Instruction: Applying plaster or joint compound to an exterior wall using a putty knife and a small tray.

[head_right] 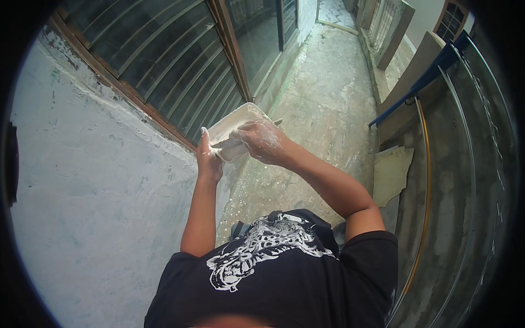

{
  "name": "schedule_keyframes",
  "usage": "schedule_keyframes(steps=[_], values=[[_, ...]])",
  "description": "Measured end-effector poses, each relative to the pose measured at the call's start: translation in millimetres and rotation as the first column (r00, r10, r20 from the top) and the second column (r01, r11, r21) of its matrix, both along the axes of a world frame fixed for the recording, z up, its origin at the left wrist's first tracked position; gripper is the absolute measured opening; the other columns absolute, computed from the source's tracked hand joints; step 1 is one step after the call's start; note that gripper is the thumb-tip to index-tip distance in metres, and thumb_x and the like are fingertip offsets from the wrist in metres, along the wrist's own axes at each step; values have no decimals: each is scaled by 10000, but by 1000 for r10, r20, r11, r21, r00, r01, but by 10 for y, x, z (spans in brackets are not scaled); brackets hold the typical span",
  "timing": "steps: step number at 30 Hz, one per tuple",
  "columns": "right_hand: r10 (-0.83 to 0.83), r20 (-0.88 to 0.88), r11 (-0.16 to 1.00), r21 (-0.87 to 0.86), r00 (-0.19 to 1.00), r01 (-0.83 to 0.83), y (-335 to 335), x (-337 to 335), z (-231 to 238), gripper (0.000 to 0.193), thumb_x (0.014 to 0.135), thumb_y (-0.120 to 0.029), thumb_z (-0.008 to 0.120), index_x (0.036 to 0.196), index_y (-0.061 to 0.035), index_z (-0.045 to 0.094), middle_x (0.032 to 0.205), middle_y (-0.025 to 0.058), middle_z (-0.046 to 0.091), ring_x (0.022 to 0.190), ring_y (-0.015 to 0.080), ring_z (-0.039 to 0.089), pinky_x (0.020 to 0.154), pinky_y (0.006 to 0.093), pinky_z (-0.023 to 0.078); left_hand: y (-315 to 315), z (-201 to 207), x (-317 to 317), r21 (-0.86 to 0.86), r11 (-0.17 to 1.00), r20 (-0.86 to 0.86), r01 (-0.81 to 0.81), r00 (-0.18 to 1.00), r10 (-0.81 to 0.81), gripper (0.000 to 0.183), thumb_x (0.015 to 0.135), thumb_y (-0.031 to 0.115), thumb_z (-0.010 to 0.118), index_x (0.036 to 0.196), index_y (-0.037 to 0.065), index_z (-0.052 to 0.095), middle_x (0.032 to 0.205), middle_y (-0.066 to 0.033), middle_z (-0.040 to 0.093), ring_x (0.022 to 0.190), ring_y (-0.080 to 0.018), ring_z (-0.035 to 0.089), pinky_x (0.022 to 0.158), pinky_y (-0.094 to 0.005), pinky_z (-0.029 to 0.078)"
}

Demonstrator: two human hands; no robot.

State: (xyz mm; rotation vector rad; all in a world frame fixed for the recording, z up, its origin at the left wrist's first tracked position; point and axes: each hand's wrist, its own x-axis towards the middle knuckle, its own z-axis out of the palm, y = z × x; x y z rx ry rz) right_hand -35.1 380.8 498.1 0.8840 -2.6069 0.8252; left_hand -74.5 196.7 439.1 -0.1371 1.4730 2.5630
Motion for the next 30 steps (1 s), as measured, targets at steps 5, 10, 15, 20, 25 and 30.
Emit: schedule_keyframes(steps=[5, 10, 15, 20, 25, 30], values=[[-39, 52, 972, -231, 998, 50, 48, -36, 233, 286, 751, 53, 558, 1029, 21, 619, 935, 213, 650, 858, 388, 625, 770, 412, 509, -117, -113, -20, 5, 999, -81, 48, 996, -48, 506, 991, 402, 389, 1178, -50, 514, 1135, -154, 594, 1005, -224, 618, 836, -340, 511], [-126, 154, 829, -526, 980, 189, 159, -46, 302, 216, 838, 3, 573, 1045, 41, 621, 927, 186, 672, 835, 197, 657, 751, 313, 506, -131, -96, 34, 19, 999, -64, 43, 997, -42, 529, 980, 425, 412, 1182, -55, 506, 1138, -149, 595, 1010, -231, 618, 873, -342, 494], [37, 363, 319, -888, 931, 333, 290, -191, 111, 257, 865, 5, 568, 1110, 79, 581, 1032, 126, 660, 928, 157, 623, 818, 288, 495, -127, -76, 93, -3, 1000, -53, 5, 999, -5, 514, 976, 417, 428, 1169, -51, 514, 1132, -143, 596, 1004, -226, 618, 867, -344, 494], [-123, 225, 651, -717, 967, 250, 288, -62, 94, 248, 866, 10, 550, 1104, 58, 596, 1034, 143, 666, 937, 179, 634, 831, 305, 499, -219, -147, 72, -54, 998, -112, -27, 993, 20, 495, 976, 407, 436, 1164, -42, 519, 1124, -138, 599, 981, -219, 622, 853, -339, 495], [-34, -217, 984, -176, 976, -5, 73, 26, 4, 301, 755, 45, 605, 1043, -34, 646, 1003, 168, 654, 924, 357, 615, 811, 414, 512, -210, -66, 37, -13, 996, -38, 85, 996, -85, 445, 972, 392, 446, 1166, -1, 530, 1077, -109, 623, 962, -205, 629, 830, -345, 500], [-27, -275, 1000, -22, 961, 22, -34, -28, -314, 354, 707, 2, 626, 1053, -71, 636, 1012, 123, 653, 966, 301, 620, 870, 407, 495, -211, 2, 65, -59, 992, 42, 115, 993, -113, 427, 968, 389, 452, 1161, 18, 537, 1066, -98, 630, 921, -191, 641, 769, -330, 518]])
